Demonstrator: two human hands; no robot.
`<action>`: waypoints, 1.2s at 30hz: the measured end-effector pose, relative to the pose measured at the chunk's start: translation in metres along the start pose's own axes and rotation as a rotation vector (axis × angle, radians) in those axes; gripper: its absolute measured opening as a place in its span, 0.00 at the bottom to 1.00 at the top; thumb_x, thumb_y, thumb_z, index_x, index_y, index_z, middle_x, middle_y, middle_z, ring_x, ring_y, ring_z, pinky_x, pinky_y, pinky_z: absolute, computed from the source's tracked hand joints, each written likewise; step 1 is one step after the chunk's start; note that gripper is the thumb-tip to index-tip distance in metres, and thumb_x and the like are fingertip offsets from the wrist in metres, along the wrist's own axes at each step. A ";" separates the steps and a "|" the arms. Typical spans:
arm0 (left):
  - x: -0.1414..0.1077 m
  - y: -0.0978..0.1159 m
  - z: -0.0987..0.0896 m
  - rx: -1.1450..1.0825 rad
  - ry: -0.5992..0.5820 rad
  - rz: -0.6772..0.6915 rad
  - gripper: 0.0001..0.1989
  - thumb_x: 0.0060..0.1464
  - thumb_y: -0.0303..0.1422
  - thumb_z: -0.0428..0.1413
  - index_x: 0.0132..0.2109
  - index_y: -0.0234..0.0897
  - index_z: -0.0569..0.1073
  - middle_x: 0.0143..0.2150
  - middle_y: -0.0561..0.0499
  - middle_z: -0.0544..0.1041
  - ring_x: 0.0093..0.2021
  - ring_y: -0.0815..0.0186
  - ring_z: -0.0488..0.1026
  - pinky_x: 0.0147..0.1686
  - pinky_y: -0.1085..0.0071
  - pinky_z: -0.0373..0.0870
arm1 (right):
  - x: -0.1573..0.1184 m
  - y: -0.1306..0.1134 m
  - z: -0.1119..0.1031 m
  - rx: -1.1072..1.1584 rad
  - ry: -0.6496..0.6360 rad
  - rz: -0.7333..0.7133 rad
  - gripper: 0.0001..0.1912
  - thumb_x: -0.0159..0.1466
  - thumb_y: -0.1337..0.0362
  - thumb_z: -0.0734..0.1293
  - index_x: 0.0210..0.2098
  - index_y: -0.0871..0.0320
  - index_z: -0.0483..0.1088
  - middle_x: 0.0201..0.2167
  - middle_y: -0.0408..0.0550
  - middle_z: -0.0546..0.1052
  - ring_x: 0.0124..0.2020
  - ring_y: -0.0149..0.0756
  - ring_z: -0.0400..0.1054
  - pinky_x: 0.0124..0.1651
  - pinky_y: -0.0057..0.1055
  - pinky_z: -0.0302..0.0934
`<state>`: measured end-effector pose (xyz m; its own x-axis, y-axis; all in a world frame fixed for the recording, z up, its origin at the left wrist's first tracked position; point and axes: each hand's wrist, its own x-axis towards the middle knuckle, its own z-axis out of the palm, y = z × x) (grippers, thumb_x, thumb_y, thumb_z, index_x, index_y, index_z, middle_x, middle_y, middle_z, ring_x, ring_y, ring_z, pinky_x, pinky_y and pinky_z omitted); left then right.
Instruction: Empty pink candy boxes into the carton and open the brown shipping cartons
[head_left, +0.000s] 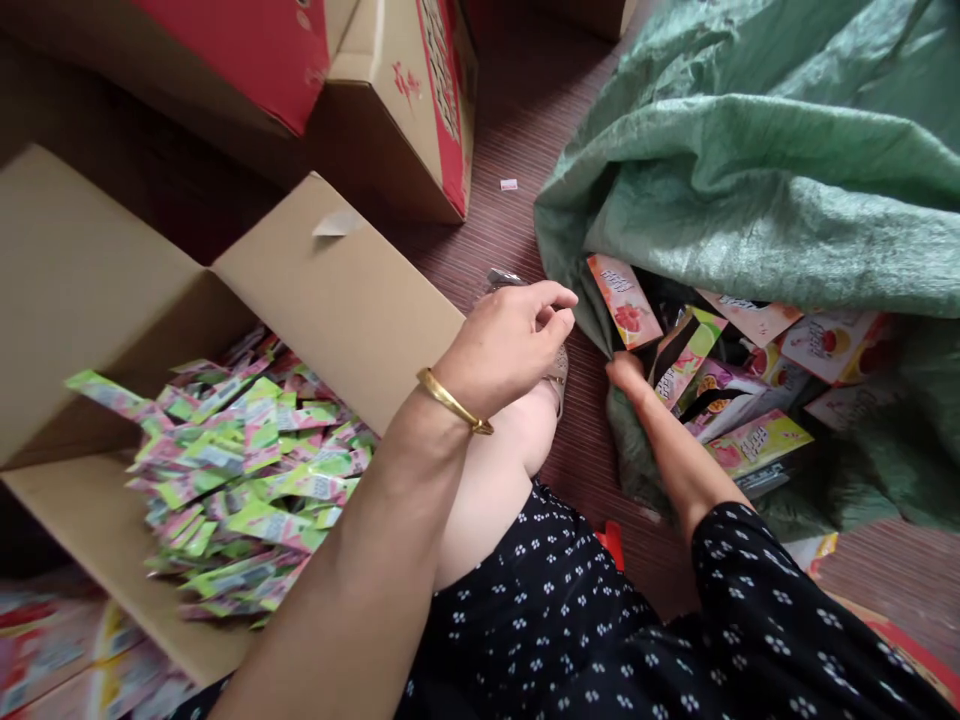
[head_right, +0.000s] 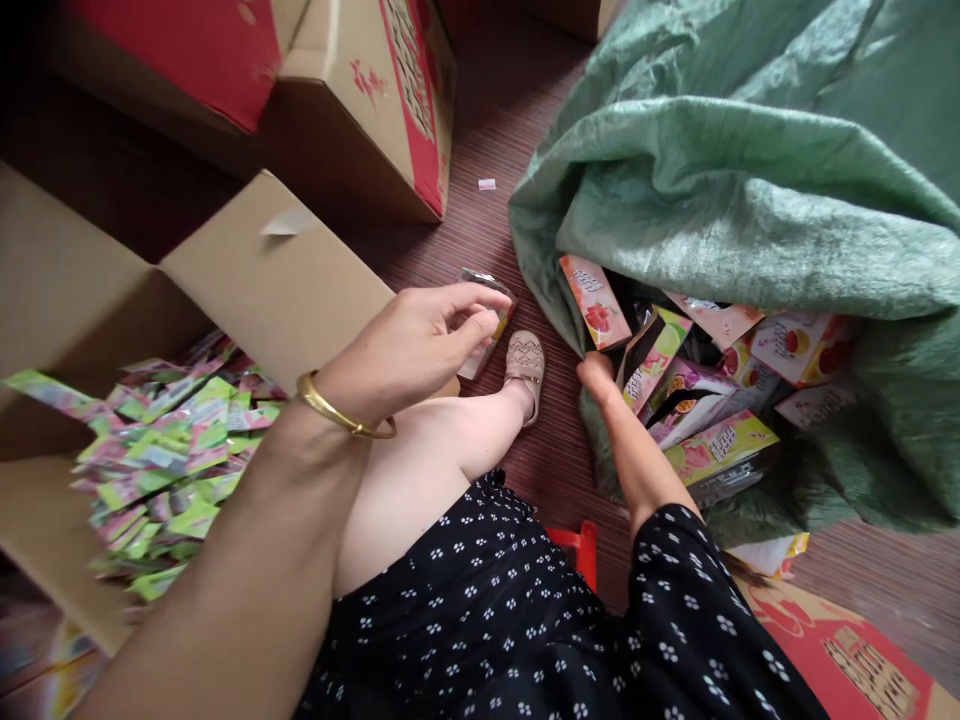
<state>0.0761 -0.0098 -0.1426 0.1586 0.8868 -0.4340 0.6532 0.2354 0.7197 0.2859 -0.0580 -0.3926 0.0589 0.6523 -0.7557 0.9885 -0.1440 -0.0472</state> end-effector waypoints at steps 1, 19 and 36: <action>0.002 -0.003 -0.001 0.007 0.000 -0.002 0.14 0.62 0.31 0.55 0.49 0.37 0.83 0.40 0.48 0.84 0.39 0.61 0.79 0.48 0.65 0.76 | -0.009 -0.003 -0.011 0.018 0.024 -0.046 0.16 0.68 0.67 0.61 0.48 0.61 0.79 0.43 0.58 0.82 0.46 0.44 0.77 0.44 0.29 0.67; 0.031 -0.011 0.024 0.519 0.090 -0.266 0.27 0.59 0.21 0.52 0.64 0.35 0.76 0.48 0.36 0.84 0.52 0.48 0.81 0.51 0.60 0.75 | -0.158 -0.054 -0.110 0.247 0.739 -0.392 0.23 0.78 0.58 0.54 0.65 0.57 0.70 0.63 0.60 0.71 0.65 0.47 0.65 0.67 0.41 0.61; 0.033 -0.041 -0.009 -0.023 0.462 -0.385 0.20 0.45 0.22 0.53 0.41 0.36 0.86 0.36 0.45 0.84 0.42 0.54 0.81 0.45 0.62 0.75 | -0.062 0.079 -0.103 -0.293 0.376 -0.181 0.30 0.75 0.69 0.50 0.75 0.53 0.58 0.60 0.60 0.74 0.57 0.50 0.68 0.55 0.44 0.60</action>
<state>0.0476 0.0133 -0.1814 -0.4281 0.8157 -0.3890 0.5829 0.5781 0.5709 0.3746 -0.0333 -0.2819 -0.1244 0.8780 -0.4623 0.9820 0.1758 0.0697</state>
